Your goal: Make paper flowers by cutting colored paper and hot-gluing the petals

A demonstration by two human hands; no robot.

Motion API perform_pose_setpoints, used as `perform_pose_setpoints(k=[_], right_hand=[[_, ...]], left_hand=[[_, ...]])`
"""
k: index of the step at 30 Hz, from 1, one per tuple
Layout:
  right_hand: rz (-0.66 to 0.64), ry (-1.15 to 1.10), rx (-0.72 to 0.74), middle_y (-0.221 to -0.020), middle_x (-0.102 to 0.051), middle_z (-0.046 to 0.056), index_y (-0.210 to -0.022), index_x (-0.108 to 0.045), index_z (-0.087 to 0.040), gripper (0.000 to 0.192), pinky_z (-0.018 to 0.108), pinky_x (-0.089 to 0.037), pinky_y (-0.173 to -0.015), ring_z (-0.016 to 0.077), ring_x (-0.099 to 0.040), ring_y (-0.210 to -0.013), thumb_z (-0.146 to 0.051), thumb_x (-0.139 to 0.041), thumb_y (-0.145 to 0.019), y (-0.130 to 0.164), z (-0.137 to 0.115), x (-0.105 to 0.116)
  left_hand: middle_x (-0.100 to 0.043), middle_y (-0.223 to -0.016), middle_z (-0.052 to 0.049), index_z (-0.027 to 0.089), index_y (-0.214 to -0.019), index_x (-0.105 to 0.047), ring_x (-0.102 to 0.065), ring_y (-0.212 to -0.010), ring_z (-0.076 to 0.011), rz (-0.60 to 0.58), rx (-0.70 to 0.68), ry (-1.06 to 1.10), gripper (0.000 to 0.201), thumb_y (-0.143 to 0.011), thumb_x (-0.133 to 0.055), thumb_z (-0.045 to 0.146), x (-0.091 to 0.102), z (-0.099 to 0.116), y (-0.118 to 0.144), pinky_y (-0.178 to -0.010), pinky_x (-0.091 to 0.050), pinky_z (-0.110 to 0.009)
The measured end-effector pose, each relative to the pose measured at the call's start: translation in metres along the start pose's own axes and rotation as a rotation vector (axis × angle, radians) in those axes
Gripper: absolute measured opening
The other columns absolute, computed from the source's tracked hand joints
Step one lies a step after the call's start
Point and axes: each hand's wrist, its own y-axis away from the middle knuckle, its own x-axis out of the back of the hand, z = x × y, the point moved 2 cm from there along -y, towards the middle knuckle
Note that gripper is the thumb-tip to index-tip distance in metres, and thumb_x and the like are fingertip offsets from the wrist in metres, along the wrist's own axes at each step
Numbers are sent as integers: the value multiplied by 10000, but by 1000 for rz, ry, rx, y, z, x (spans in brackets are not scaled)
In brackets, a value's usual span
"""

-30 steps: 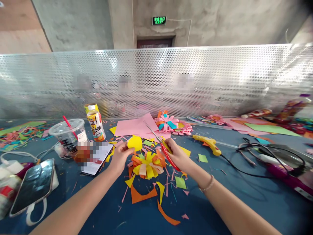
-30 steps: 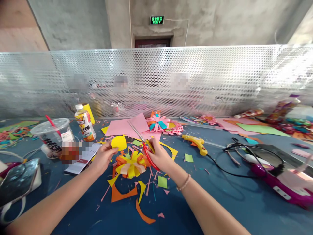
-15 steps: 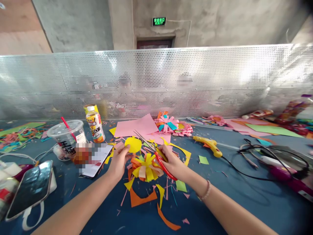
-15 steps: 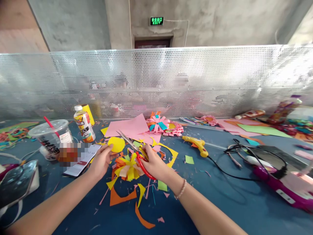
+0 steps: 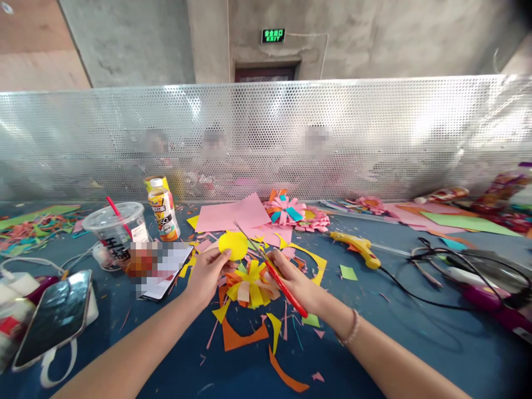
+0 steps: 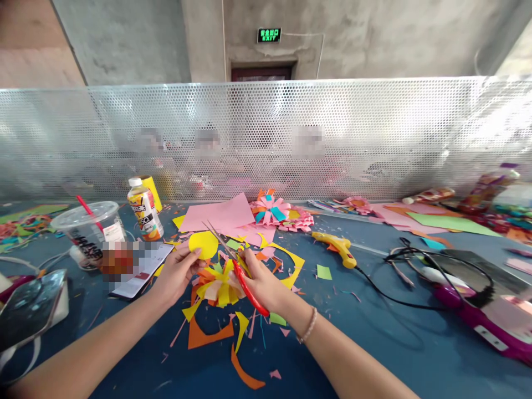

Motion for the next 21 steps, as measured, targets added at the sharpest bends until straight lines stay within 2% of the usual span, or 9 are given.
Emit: perform_pose_setpoints(k=[6,14,21], right_hand=[[-22,-32,7,-775,-403,-17,-848,-384,-203,290,265,-394,-644,115,-377,-695,-492,-409,-833,0,-1,-2],[5,-6,37,-758,-444,-12,-815,-394,-204,260,251,-389,-611,114,-398,-672,-463,-397,-842,-1,-4,-3],[32,102,42,-692,-462,-22,-761,-392,-200,266,235,-357,-547,103,-390,-612,-454,-412,-837,-6,8,-3]], left_hand=[[-593,-550,-6,126,-627,-589,-569,-533,-101,-17,15,-42,253,-639,-685,360,0,-2,2,-514,-456,-189],[-596,-551,-8,126,-647,-601,-570,-531,-107,-27,31,-36,247,-641,-683,359,0,-2,1,-529,-456,-205],[-572,-586,8,140,-681,-595,-562,-558,-117,9,-75,-154,249,-666,-647,383,7,-2,-5,-540,-455,-219]])
